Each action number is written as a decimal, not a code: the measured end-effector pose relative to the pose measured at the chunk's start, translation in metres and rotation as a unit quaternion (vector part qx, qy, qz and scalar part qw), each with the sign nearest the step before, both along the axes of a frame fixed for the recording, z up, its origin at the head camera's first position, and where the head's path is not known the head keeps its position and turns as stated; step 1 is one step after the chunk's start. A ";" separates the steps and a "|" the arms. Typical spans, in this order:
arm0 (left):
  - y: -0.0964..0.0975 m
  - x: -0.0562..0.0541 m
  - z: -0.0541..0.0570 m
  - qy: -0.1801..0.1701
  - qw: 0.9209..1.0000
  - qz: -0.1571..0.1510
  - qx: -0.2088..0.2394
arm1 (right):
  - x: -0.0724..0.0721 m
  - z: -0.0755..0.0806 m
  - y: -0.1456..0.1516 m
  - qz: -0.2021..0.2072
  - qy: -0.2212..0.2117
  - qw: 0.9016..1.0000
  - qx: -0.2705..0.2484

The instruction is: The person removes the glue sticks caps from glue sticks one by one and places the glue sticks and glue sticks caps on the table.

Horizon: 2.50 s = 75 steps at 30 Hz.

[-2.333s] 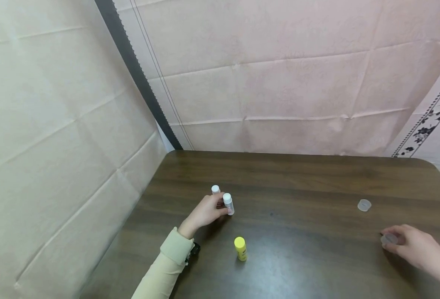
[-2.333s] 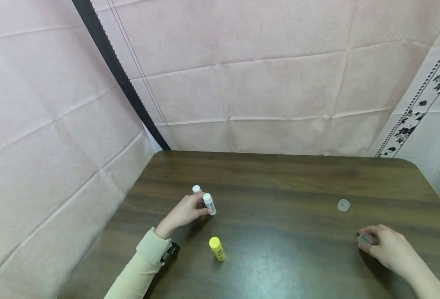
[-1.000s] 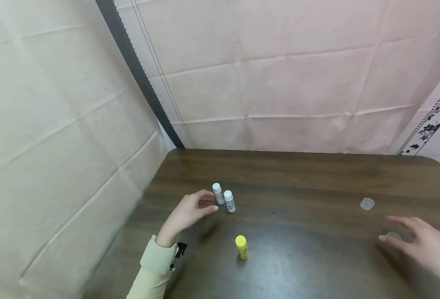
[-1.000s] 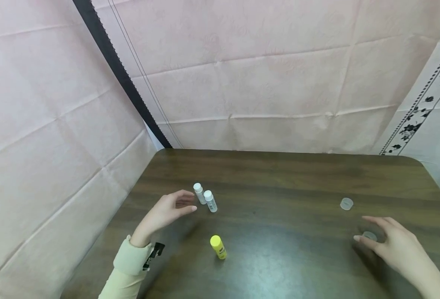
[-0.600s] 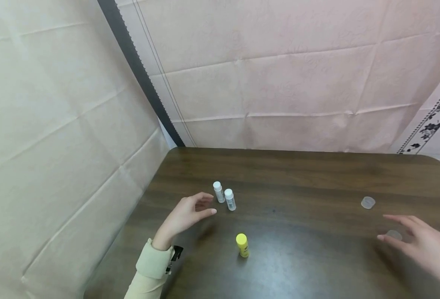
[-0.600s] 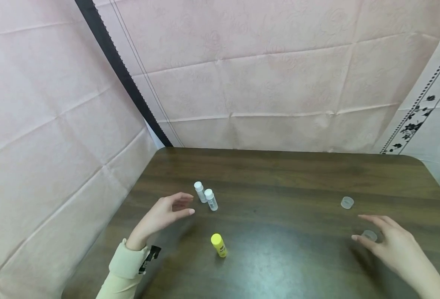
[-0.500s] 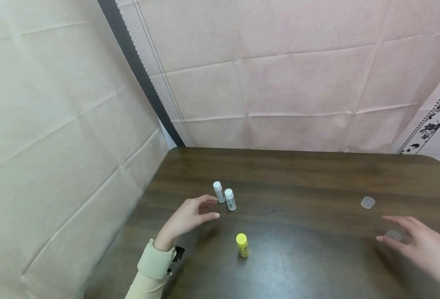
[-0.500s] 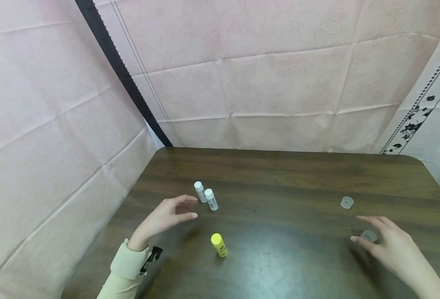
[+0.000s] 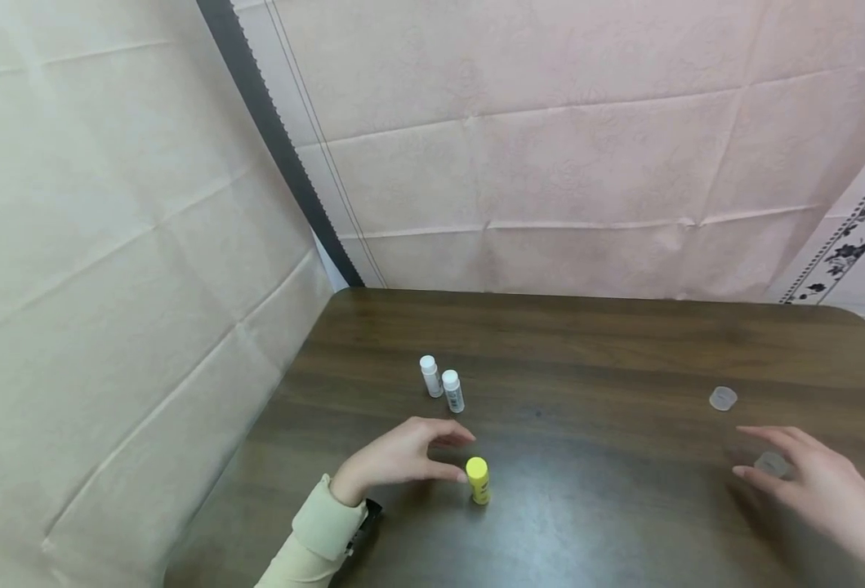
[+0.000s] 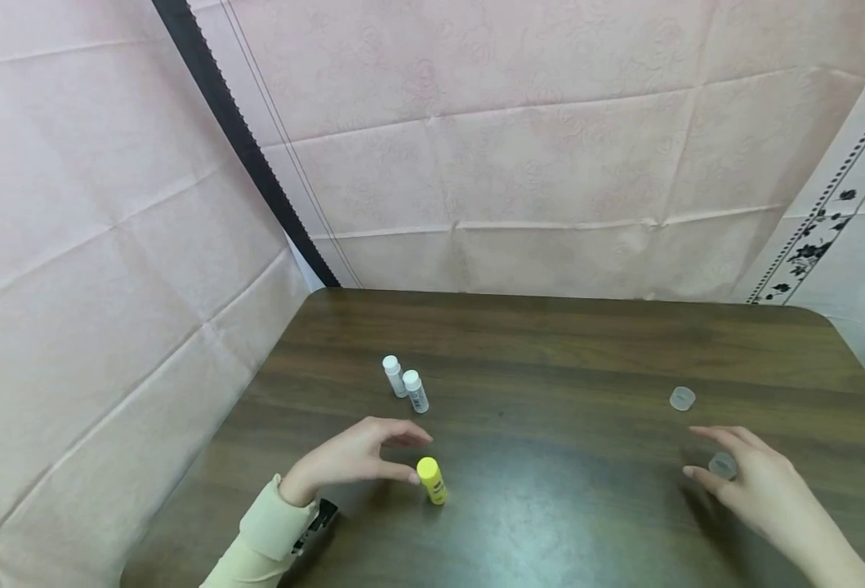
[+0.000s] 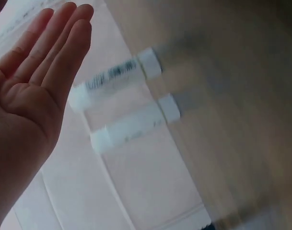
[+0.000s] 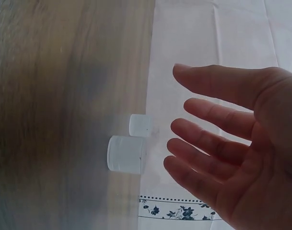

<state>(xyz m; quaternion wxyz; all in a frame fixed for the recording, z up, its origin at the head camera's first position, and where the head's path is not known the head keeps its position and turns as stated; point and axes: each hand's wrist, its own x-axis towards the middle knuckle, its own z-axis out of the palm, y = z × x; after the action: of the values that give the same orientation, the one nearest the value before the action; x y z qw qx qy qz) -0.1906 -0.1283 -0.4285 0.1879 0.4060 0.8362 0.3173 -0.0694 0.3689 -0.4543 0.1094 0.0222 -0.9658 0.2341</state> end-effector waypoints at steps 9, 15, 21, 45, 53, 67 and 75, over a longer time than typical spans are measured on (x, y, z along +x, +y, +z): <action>0.019 0.008 -0.013 0.020 0.996 -0.082 0.008 | -0.005 -0.003 -0.001 0.002 -0.080 0.997 0.003; 0.027 0.011 -0.018 0.029 0.992 -0.119 0.003 | -0.003 -0.006 -0.004 0.008 -0.062 0.998 0.004; 0.030 0.013 -0.022 0.023 0.992 -0.128 -0.009 | -0.003 -0.007 -0.007 0.010 -0.055 0.998 0.007; 0.026 -0.002 -0.009 0.037 0.997 -0.065 0.023 | -0.006 -0.002 -0.010 0.024 -0.029 0.999 0.008; 0.020 -0.017 0.024 0.035 0.997 -0.009 0.072 | -0.006 0.009 -0.011 0.027 0.023 0.999 0.012; 0.007 -0.024 0.056 0.056 0.993 0.063 0.083 | -0.001 0.012 -0.010 0.023 0.034 0.999 0.002; 0.010 -0.028 0.080 0.179 0.981 0.077 0.022 | 0.000 0.012 -0.009 0.025 0.028 0.999 0.002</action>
<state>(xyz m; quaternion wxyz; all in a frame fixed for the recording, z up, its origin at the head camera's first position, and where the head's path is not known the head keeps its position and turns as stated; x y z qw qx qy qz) -0.2184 -0.1178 -0.3485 0.0014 0.3942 0.8781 0.2712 -0.0694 0.3600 -0.4420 0.1306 0.0530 -0.9619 0.2344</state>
